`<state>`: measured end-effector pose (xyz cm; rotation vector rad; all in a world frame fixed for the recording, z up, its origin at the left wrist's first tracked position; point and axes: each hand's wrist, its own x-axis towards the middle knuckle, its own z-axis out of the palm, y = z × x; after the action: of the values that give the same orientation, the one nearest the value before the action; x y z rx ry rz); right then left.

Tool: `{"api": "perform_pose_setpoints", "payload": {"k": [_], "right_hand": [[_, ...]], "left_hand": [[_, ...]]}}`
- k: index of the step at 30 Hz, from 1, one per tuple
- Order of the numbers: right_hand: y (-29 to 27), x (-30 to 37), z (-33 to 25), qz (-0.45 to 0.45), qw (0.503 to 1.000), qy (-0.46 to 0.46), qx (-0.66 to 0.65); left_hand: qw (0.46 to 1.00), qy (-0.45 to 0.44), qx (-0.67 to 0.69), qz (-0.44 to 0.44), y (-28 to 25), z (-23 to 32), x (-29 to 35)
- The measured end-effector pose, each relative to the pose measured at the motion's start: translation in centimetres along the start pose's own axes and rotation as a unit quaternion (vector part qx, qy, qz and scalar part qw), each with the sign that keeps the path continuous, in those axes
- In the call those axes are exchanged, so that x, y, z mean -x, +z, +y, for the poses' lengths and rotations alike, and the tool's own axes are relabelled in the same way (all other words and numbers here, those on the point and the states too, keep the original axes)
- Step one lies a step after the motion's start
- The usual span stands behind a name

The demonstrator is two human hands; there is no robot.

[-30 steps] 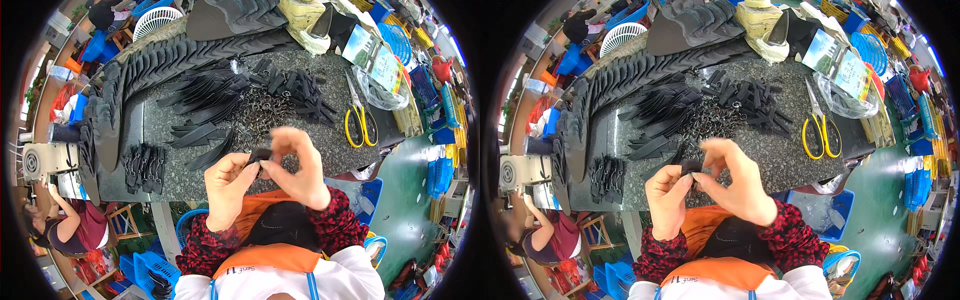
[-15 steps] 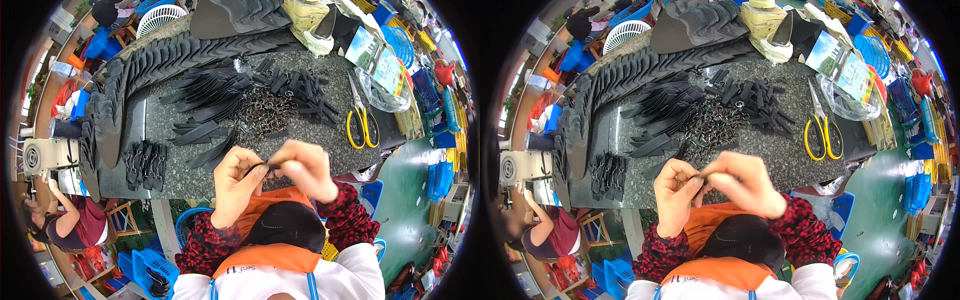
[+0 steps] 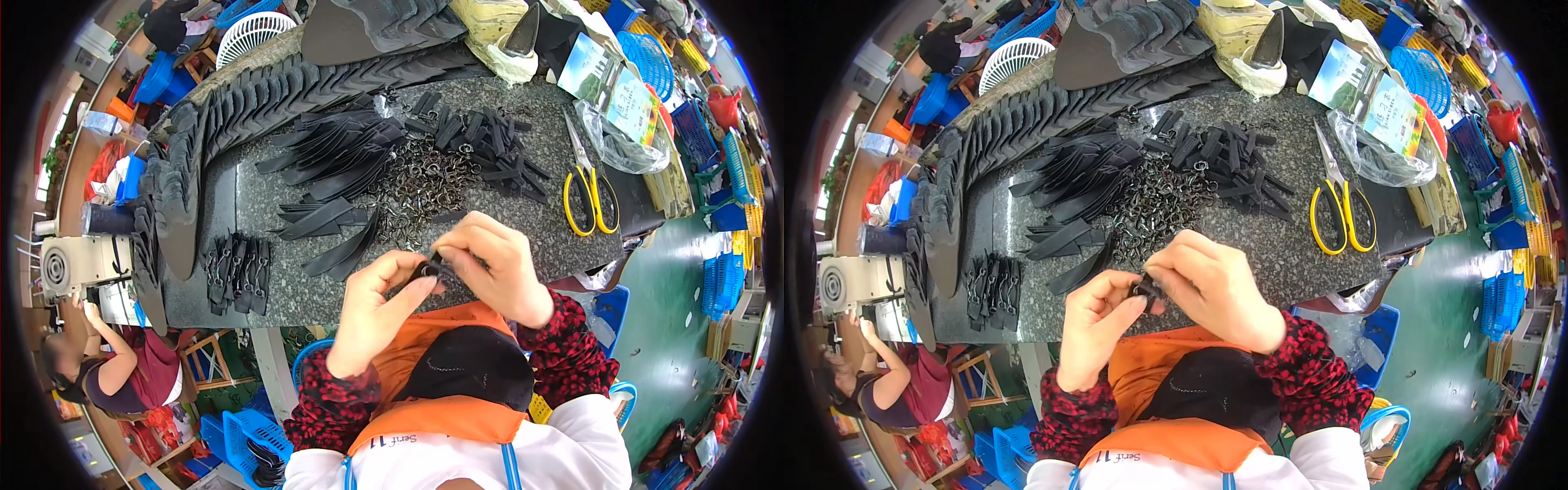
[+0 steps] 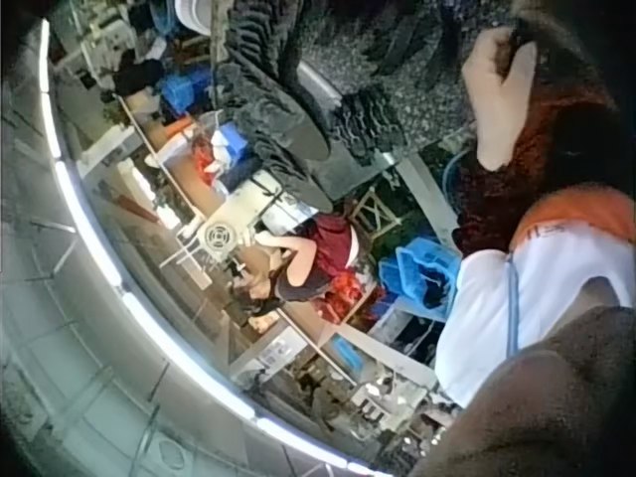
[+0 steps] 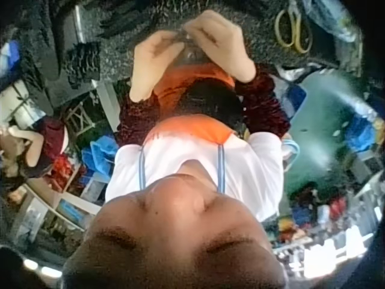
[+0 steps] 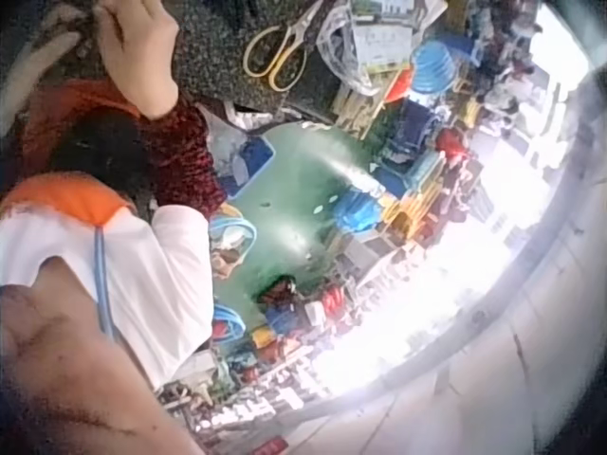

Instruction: The person assembles shoe components by threading metal rings onto small straps by hand and trimming strap pieces with scissors.

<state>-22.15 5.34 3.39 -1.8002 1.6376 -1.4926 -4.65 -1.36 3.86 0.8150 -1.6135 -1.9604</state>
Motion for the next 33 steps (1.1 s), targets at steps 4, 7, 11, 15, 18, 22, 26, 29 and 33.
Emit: {"api": "perform_pose_setpoints", "payload": {"k": [4,7,11,15,18,22,26,29,33], "right_hand": [[-0.3,0.3,-1.0,0.032,0.999,-0.018,-0.006],[0.8,1.0,0.1,0.047,0.994,-0.078,0.058],[1.4,1.2,-0.5,-0.02,0.973,0.131,-0.19],[2.2,0.6,-0.5,-0.07,0.992,0.094,-0.045],[2.1,0.8,-1.2,-0.061,0.973,0.207,-0.083],[3.3,1.4,-0.4,-0.051,0.982,0.178,-0.023],[3.2,1.7,1.4,-0.023,0.982,0.183,0.033],[3.5,2.1,2.1,-0.045,0.988,0.124,0.079],[3.3,1.4,2.2,-0.071,0.983,0.093,0.144]], "left_hand": [[0.994,0.057,-0.042,0.08,0.4,-0.7,-0.2],[0.99,0.075,-0.086,0.078,0.9,-0.3,0.0],[0.968,0.111,-0.209,0.079,0.0,0.0,-0.1],[0.969,0.081,-0.229,-0.031,-1.1,0.1,0.3],[0.976,0.078,-0.191,-0.069,-1.4,-0.7,0.6],[0.954,0.164,-0.251,-0.026,-3.3,-1.0,1.5],[0.92,0.062,-0.273,0.275,-9.0,-1.2,3.4],[0.845,0.111,-0.307,0.422,-14.3,-0.6,3.5],[0.665,0.198,-0.568,0.443,-18.0,-3.4,2.2]]}}
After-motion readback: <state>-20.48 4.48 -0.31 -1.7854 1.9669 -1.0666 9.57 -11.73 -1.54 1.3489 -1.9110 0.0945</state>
